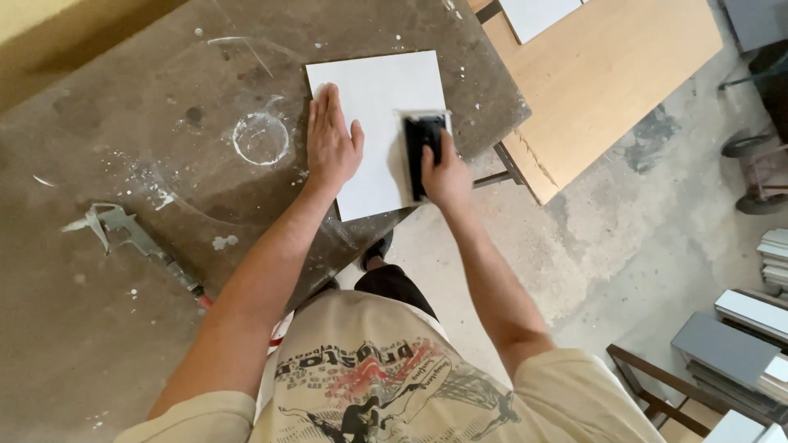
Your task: The person sands a white square panel on a workbench using a sanding block and then uses a handheld air blower to remove dust. The person repeats this process on a second panel, placing the finished pieces on a nearby table.
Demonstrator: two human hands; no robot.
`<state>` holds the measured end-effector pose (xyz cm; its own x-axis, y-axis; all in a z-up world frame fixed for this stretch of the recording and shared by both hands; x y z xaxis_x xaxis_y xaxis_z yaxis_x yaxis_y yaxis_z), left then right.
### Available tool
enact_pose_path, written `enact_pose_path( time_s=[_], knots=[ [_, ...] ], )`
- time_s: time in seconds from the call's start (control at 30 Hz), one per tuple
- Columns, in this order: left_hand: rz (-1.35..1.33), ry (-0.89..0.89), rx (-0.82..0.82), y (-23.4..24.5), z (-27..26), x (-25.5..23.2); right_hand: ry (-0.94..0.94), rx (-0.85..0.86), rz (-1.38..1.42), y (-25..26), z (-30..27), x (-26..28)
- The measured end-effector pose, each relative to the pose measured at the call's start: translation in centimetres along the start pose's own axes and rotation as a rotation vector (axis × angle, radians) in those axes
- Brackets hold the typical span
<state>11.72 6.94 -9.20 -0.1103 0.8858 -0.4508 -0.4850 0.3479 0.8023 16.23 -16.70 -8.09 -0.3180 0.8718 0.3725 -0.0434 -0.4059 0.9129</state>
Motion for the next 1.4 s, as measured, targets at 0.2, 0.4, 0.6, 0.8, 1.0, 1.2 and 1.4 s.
enact_pose_path(
  time_s=[0.2, 0.4, 0.6, 0.8, 1.0, 1.2, 1.4],
  knots=[
    [-0.015, -0.006, -0.015, -0.7, -0.3, 0.1, 0.088, 0.052, 0.069, 0.1, -7.7, 7.3],
    [-0.017, -0.04, -0.053, -0.6, 0.0, 0.2, -0.118, 0.063, -0.078, 1.9, -2.1, -1.5],
    [0.003, -0.05, -0.061, -0.1, -0.2, -0.1, -0.01, 0.122, -0.008, 1.1, -4.4, 5.4],
    [0.008, -0.083, -0.114, 0.2, 0.3, -0.6, -0.051, 0.072, -0.135, 2.3, -2.0, -3.0],
    [-0.006, -0.004, 0.093, 0.8, -0.1, -0.8, -0.061, 0.221, 0.118, 0.2, 15.4, 1.5],
    [0.041, -0.042, -0.102, 0.1, 0.1, -0.6, 0.049, 0.163, 0.007, 1.9, 3.7, -3.4],
    [0.003, 0.006, -0.022, 0.9, 0.3, -0.8, -0.056, 0.262, 0.151, 2.8, -8.0, -1.1]
  ],
)
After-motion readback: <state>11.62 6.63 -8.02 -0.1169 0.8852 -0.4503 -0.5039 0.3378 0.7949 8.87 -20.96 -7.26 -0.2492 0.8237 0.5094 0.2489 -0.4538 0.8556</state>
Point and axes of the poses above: each hand's wrist, its own z-axis towards the middle knuckle, its own y-axis out of the back of the hand, x = y × z, the point moved 2 cm from there along z, towards the middle knuckle, and after that the axes turned 3 degrees about z, right-handed, at the moved point
